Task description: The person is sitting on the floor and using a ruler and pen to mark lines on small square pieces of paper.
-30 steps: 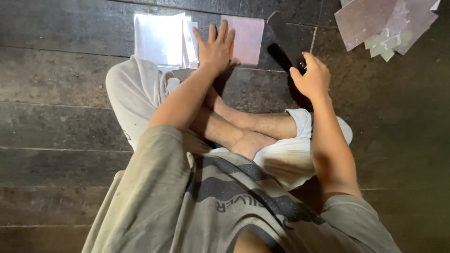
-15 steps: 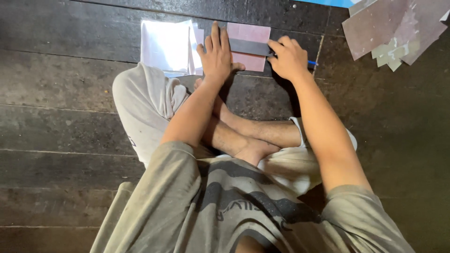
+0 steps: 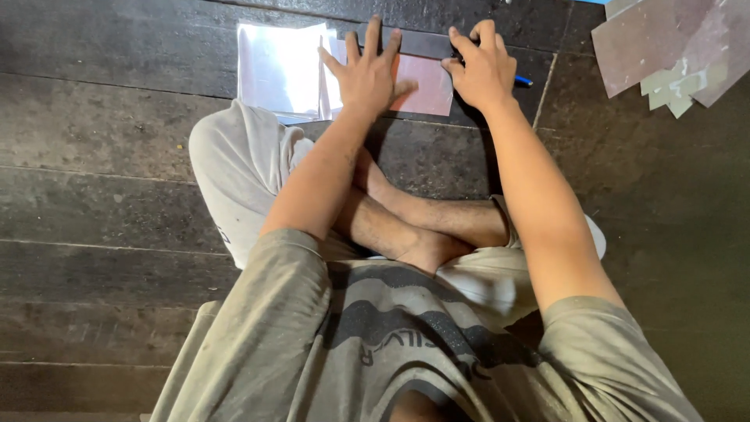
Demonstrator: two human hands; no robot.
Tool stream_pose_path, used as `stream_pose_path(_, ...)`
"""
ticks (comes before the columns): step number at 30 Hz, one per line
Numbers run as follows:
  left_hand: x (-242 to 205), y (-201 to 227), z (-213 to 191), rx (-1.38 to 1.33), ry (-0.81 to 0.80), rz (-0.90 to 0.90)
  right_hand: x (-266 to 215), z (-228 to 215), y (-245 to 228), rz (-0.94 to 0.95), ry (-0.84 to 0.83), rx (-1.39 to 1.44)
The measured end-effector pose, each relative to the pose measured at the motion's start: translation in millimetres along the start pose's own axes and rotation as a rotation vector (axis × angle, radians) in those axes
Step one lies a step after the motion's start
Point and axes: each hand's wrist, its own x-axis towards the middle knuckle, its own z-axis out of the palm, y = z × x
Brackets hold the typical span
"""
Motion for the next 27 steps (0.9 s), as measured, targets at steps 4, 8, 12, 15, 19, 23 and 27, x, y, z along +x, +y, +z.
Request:
stream_pose_path(4, 31, -13, -5, -0.063, 0.116, 0.000, 4, -6, 2, -0.042, 0.034, -0.010)
stream_pose_path(8, 47, -17, -12, -0.202, 0.161, -0.011, 10, -10, 6, -0.032, -0.081, 0.057)
stream_pose_path(12, 60, -14, -13, -0.206, 0.097, -0.101, 22, -43, 8, -0.078, 0.263, 0.426)
stream_pose_path(15, 75, -19, 0, -0.171, 0.044, -0.112, 7, -84, -10, -0.030, 0.144, 1.064)
stream_pose_path(19, 79, -22, -13, -0.198, -0.043, -0.155, -1, -57, -34, 0.158, 0.006, 1.220)
stream_pose_path(23, 78, -26, -6, -0.170, -0.036, -0.164, 1, -31, -59, 0.015, 0.245, 0.881)
stream_pose_path(27, 74, -25, -3, -0.167, 0.028, -0.148, 8, -21, -69, 0.005, 0.270, 0.913)
